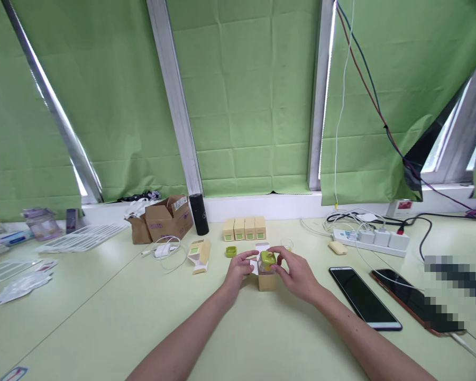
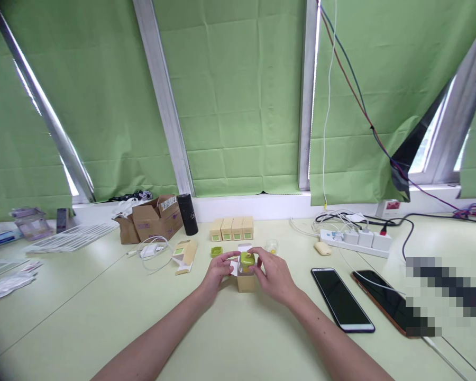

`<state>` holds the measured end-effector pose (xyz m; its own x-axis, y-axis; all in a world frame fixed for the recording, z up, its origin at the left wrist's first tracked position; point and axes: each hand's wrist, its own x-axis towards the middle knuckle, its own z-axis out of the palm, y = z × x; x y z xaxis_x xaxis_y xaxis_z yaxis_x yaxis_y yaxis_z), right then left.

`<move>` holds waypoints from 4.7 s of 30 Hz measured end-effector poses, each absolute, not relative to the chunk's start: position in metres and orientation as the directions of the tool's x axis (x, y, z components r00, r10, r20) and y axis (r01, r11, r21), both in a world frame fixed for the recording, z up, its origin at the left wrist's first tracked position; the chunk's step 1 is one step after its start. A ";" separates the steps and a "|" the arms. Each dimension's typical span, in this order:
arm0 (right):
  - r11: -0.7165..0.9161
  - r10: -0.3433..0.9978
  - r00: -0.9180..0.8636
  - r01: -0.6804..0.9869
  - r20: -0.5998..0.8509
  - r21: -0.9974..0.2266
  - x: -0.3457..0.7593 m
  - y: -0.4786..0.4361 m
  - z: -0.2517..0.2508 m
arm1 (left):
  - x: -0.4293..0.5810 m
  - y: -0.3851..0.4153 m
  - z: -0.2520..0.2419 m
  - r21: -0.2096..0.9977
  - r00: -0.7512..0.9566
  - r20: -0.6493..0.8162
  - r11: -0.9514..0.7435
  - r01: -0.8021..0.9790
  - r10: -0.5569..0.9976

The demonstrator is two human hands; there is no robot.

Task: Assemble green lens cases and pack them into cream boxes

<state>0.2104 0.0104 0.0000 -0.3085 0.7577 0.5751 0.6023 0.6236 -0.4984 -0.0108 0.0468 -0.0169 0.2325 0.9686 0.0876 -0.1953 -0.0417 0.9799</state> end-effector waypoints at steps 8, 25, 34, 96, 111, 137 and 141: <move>0.652 0.729 -0.348 0.614 0.589 -0.445 0.208 0.009 -0.003 | -0.012 0.050 -0.018 0.983 0.233 0.096 -0.056 -0.174 0.968; 0.641 0.727 -0.321 0.635 0.607 -0.431 0.198 0.009 -0.006 | -0.008 0.044 -0.010 0.982 0.223 0.076 -0.035 -0.184 0.972; 0.612 0.750 -0.217 0.585 0.625 -0.532 0.194 0.015 -0.013 | -0.010 0.047 -0.015 0.983 0.221 0.089 -0.050 -0.179 0.971; 0.362 0.902 0.133 0.281 0.410 -0.889 0.206 0.037 -0.032 | -0.002 0.031 -0.006 0.984 0.177 0.162 -0.145 -0.107 0.971; 0.317 0.927 0.139 0.213 0.349 -0.924 0.202 0.034 -0.027 | 0.004 0.026 -0.005 0.980 0.256 0.143 -0.100 -0.173 0.956; 0.299 0.950 0.063 0.087 0.304 -0.950 0.198 0.035 -0.035 | 0.007 0.026 -0.012 0.982 0.300 0.153 -0.110 -0.155 0.942; 0.301 0.950 0.052 0.112 0.308 -0.947 0.197 0.034 -0.036 | 0.006 0.026 -0.013 0.981 0.295 0.166 -0.127 -0.147 0.941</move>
